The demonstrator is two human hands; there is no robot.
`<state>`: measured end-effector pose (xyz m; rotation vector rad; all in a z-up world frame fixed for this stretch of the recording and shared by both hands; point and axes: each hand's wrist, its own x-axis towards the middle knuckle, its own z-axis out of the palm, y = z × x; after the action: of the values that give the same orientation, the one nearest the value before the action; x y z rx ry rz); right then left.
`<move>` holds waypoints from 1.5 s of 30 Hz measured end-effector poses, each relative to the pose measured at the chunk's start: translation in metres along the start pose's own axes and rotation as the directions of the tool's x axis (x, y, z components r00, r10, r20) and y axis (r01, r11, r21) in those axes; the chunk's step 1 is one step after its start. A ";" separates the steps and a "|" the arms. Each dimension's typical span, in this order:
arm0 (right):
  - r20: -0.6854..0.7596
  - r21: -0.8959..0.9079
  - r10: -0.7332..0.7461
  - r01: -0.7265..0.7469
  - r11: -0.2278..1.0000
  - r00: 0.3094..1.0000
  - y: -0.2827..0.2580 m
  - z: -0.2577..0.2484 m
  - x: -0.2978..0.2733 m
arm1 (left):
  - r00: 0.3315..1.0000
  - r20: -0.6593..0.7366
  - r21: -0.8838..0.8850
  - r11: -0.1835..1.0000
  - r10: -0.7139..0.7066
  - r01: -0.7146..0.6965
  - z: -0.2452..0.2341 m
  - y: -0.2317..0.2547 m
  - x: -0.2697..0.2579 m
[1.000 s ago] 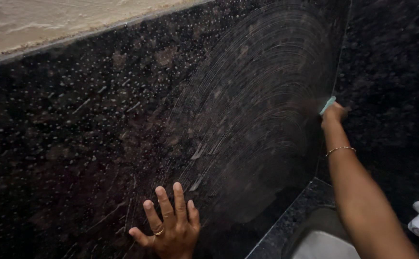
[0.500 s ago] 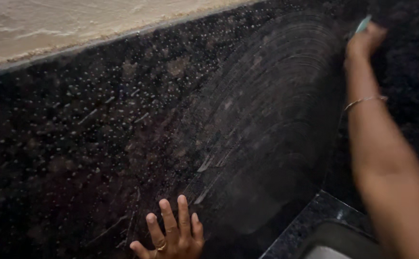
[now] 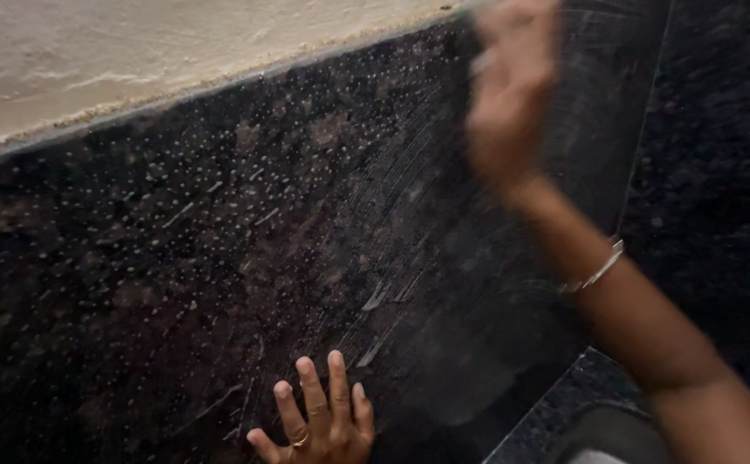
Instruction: The person scrubs a dark speckled wall with a green sponge, moving in circular and vertical strokes. The person repeatedly wipes the same wall area above a sink, leaving visible streaks of cleaning solution.
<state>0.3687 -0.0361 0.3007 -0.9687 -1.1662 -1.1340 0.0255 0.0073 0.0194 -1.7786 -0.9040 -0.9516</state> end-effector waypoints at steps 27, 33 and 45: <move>0.028 -0.316 0.223 -0.203 0.927 0.974 0.426 -0.104 -0.024 | 0.995 0.062 0.016 0.997 -0.077 0.076 0.015 0.011 -0.009; -0.096 -0.145 0.088 -0.101 0.984 0.992 0.412 -0.075 -0.013 | 0.998 -0.064 0.003 1.000 -0.024 0.025 0.004 0.004 0.001; -0.046 0.005 0.068 -0.068 0.998 0.997 -0.036 -0.007 0.000 | 0.989 -0.113 -0.036 0.995 -0.097 0.094 -0.029 -0.003 0.023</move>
<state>0.3342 -0.0498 0.2995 -0.9679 -1.0893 -1.0943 0.0267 -0.0150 0.0495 -1.6996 -0.9122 -1.1229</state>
